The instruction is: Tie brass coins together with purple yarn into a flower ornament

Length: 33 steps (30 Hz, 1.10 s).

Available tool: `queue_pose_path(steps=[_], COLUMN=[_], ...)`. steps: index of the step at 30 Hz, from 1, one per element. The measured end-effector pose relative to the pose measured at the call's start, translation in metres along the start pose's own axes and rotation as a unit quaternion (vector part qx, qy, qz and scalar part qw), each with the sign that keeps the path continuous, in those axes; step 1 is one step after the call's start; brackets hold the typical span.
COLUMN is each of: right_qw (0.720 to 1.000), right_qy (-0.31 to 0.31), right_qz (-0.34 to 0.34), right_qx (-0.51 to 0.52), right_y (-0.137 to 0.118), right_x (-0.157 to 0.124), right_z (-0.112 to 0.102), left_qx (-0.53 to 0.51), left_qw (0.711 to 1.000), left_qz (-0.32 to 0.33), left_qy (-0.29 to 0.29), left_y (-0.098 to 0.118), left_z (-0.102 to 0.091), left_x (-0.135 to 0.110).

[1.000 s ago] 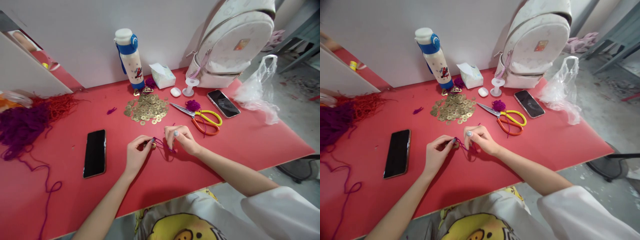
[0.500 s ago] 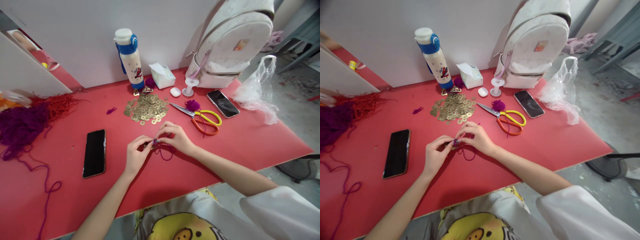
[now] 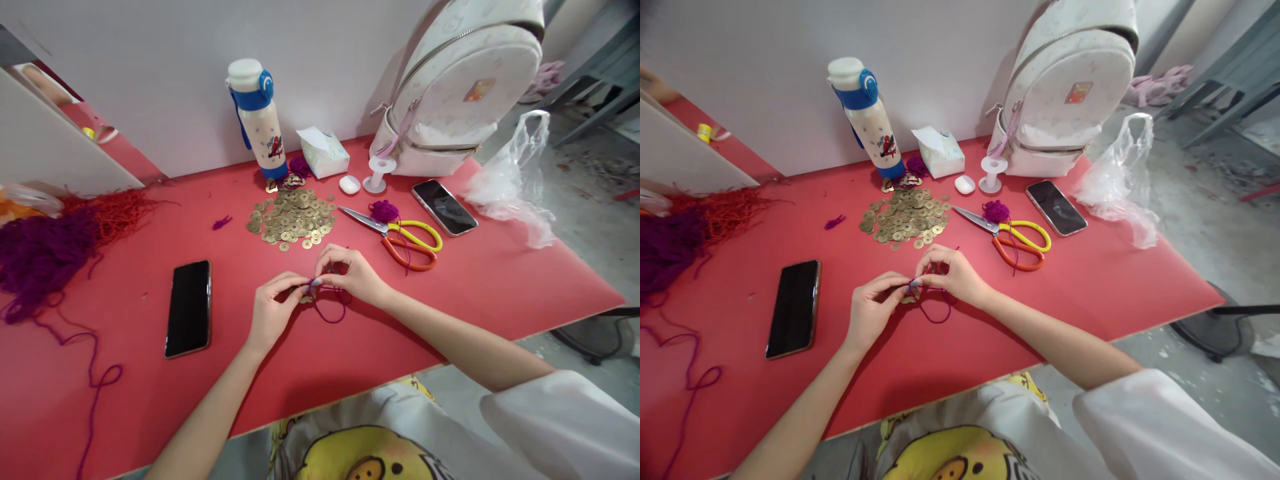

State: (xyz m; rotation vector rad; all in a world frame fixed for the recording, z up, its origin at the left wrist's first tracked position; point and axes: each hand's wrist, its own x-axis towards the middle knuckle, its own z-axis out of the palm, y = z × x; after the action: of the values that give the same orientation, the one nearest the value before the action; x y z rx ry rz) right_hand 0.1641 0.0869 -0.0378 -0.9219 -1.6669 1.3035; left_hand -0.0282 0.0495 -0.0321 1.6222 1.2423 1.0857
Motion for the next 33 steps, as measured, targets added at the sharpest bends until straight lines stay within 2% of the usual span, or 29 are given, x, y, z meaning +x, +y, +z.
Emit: queue_pose_path(steps=[5, 10, 13, 16, 18, 20, 22, 26, 29, 33], right_qw=[0.999, 0.999, 0.994, 0.972, 0.956, 0.948, 0.945, 0.945, 0.959, 0.979], right_qy=[-0.005, 0.005, -0.051, -0.126, -0.137, -0.102, -0.039, 0.082, 0.129, 0.172], right_qz=[0.025, 0.023, 0.059, 0.107, 0.118, 0.110, 0.095, 0.066, 0.026, -0.031], right_qx=[0.037, 0.030, 0.077, 0.167, 0.229, 0.281, 0.309, 0.309, 0.252, 0.102], right_y=[0.002, 0.000, -0.003, -0.005, -0.006, -0.007, -0.008, -0.010, -0.012, -0.013], right_x=[0.001, -0.001, -0.002, -0.002, -0.002, 0.000, 0.003, 0.009, 0.011, 0.007], right_z=[0.002, 0.004, 0.003, 0.000, -0.002, -0.005, -0.008, -0.018, -0.023, -0.018], left_qx=[0.007, 0.001, -0.012, -0.016, -0.016, -0.012, 0.001, 0.004, -0.041, -0.086], left_qw=[1.000, 1.000, 1.000, 0.999, 0.999, 0.999, 0.999, 0.998, 0.994, 0.986], left_qz=[-0.008, -0.012, -0.019, -0.029, -0.031, -0.033, -0.035, -0.049, -0.079, -0.122], left_qy=[0.009, 0.015, 0.010, 0.016, 0.019, 0.017, 0.020, 0.049, 0.059, 0.075], left_y=[0.000, 0.000, 0.002, 0.004, 0.004, 0.003, 0.002, -0.001, -0.002, -0.001], left_z=[-0.001, -0.001, 0.000, 0.000, 0.001, 0.002, 0.002, 0.003, 0.002, 0.002], left_x=[0.000, 0.000, 0.000, 0.000, 0.000, 0.000, 0.000, 0.000, 0.000, 0.001])
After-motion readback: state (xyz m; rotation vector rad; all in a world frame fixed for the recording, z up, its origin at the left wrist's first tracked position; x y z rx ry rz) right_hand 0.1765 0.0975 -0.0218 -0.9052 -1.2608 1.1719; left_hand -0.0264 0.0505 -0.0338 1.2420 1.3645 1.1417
